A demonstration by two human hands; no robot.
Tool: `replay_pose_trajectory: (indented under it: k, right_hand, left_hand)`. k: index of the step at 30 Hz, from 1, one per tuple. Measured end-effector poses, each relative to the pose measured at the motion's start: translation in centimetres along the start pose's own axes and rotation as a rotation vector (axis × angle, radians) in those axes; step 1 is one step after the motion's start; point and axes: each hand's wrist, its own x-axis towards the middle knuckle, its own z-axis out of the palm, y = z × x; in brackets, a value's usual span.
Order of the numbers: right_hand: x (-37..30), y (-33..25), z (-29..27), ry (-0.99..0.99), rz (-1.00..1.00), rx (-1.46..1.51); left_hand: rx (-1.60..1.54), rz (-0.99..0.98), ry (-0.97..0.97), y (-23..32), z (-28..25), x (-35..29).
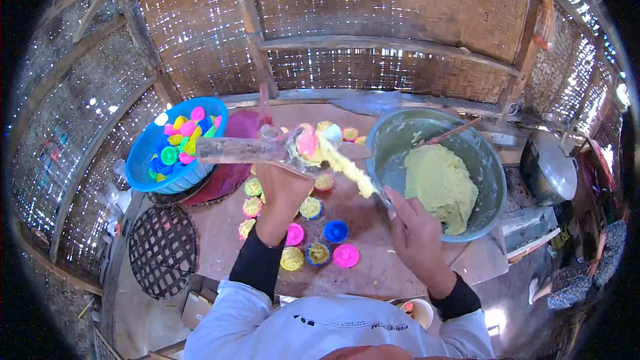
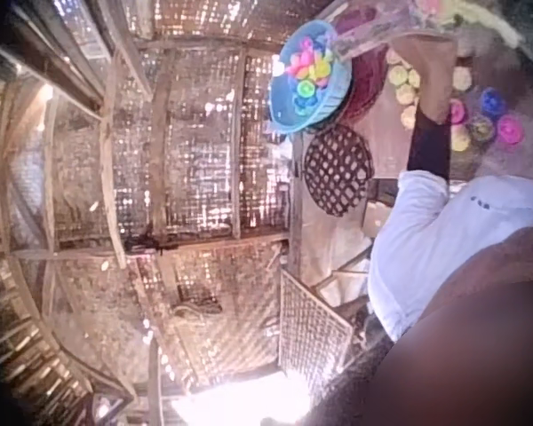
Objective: The person scoops yellow dough from a large bowl and fills small colorful plastic molds arranged on a wooden table. They use a wooden tool to press the dough into the molds and then release the formed cakes onto the table surface.
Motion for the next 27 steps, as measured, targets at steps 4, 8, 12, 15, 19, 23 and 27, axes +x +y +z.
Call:
replay_pose_trajectory:
  k: [4,8,12,15,19,23,27]
  right_hand:
    - [2.4,0.4,-4.5,-0.219,-0.059,-0.274]
    - [8.0,-2.5,-4.4,-0.397,-0.264,-0.475]
    - [7.0,-5.1,-0.3,-0.327,-0.423,-0.635]
    - [3.7,-4.9,0.6,-0.236,-0.407,-0.578]
    - [2.0,-5.3,-3.4,-0.342,-0.239,-0.547]
    - [1.4,-4.8,-2.7,-0.042,-0.043,-0.187]
    - [0.4,-2.7,4.9,0.076,0.106,0.138]
  left_hand:
    - [0.714,0.547,-0.23,1.3,-3.4,1.3]
    - [0.669,0.534,-0.261,0.4,-2.9,0.8]
    - [0.84,0.502,-0.377,0.3,-2.5,0.7]
    - [0.736,0.48,-0.428,-0.3,-4.1,1.1]
    - [0.662,0.405,-0.329,-1.1,-5.7,2.3]
    - [0.52,0.358,-0.092,-1.6,-5.0,2.1]
    - [0.225,0.265,0.127,-2.4,-2.2,-0.4]
